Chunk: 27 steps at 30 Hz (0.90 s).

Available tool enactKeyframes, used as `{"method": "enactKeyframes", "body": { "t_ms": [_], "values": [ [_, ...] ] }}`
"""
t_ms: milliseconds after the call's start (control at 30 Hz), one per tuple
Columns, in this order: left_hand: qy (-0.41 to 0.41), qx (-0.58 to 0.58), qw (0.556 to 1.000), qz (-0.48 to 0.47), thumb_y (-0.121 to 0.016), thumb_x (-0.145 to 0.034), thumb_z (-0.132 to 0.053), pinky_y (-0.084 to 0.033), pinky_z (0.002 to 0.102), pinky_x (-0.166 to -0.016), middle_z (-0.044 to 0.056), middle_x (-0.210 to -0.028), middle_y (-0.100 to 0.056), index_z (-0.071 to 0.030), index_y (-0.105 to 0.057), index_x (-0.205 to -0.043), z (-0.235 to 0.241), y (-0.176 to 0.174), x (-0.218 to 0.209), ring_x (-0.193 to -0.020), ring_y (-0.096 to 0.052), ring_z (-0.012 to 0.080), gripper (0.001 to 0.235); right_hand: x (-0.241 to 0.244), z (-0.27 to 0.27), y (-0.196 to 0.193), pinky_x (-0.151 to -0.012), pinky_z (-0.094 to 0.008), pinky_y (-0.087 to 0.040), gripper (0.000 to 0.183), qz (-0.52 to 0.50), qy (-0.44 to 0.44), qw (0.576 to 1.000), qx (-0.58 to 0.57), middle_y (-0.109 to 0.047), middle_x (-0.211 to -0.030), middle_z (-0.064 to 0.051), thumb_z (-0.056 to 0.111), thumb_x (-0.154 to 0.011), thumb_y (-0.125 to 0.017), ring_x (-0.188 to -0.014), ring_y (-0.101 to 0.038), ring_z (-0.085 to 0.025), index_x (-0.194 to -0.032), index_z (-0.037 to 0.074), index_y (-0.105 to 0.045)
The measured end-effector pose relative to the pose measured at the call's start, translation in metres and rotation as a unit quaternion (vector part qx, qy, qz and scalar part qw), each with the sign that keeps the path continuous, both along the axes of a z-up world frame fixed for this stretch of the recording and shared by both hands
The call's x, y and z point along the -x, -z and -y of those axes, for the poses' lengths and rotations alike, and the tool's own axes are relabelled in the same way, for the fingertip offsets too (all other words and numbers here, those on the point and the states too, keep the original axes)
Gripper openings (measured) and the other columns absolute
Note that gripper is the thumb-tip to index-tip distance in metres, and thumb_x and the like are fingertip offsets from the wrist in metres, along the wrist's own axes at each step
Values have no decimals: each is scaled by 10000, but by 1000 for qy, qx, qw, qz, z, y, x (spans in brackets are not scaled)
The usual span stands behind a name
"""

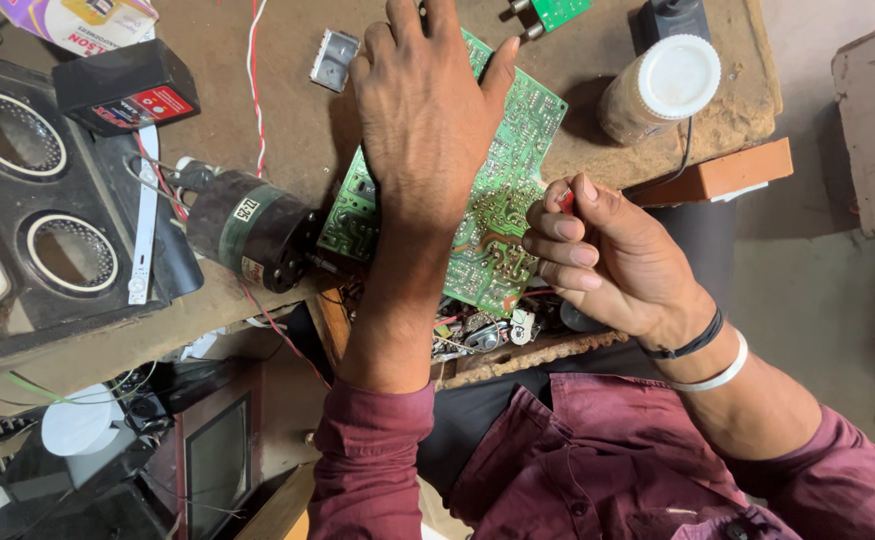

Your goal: The person holds a green circuit board and uses a soldering iron to apply solder to multiple points on the board. The person repeatedly positions the iron, applies solder, and moves to adjacent points while keeping the board steady with the other hand.

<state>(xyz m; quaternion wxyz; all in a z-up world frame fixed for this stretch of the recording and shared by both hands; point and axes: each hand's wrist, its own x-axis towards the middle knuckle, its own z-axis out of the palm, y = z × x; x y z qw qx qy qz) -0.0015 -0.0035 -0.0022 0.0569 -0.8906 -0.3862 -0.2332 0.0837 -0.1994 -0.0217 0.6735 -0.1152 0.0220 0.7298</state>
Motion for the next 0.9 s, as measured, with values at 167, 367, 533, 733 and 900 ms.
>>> {"method": "enactKeyframes", "body": {
  "t_ms": [167,367,533,733,900],
  "values": [
    [1,0,1000,-1,-690,-941,-588,-508,449,-798,159,-1009,-598,-2,-574,-1155,0,-1,0,-926,-646,319,635,-2,2,1,-619,-242,-448,216,224,91,968,64,-606,-897,-35,185,-1058,-659,-744,-525,-97,-1148,-11,-676],
    [6,-10,1000,0,-685,-955,-594,-512,450,-803,159,-1017,-598,-1,-580,-1149,-1,4,1,-924,-644,320,632,-8,-5,22,-682,-257,-506,151,623,216,735,156,-700,-926,-33,92,-1028,-722,-757,-615,-86,-1149,3,-710],
    [8,-30,1000,-1,-671,-979,-606,-512,453,-806,173,-1006,-609,4,-599,-1126,-3,10,1,-921,-641,324,631,-3,-7,33,-763,-266,-527,114,805,192,552,100,-729,-973,-61,64,-1016,-772,-855,-657,-120,-1114,12,-744],
    [8,-27,1000,-6,-661,-994,-608,-514,463,-820,175,-1001,-620,2,-604,-1126,-3,13,1,-941,-640,334,627,-5,-14,29,-734,-265,-546,140,829,172,516,128,-746,-983,-76,85,-985,-776,-828,-690,-108,-1104,18,-744],
    [14,-40,999,8,-662,-983,-602,-513,453,-818,178,-1036,-615,2,-596,-1162,-3,12,1,-948,-637,333,633,-10,-12,24,-734,-271,-539,133,834,139,518,128,-745,-957,-66,105,-980,-774,-822,-677,-109,-1074,15,-747]
  ]
}}
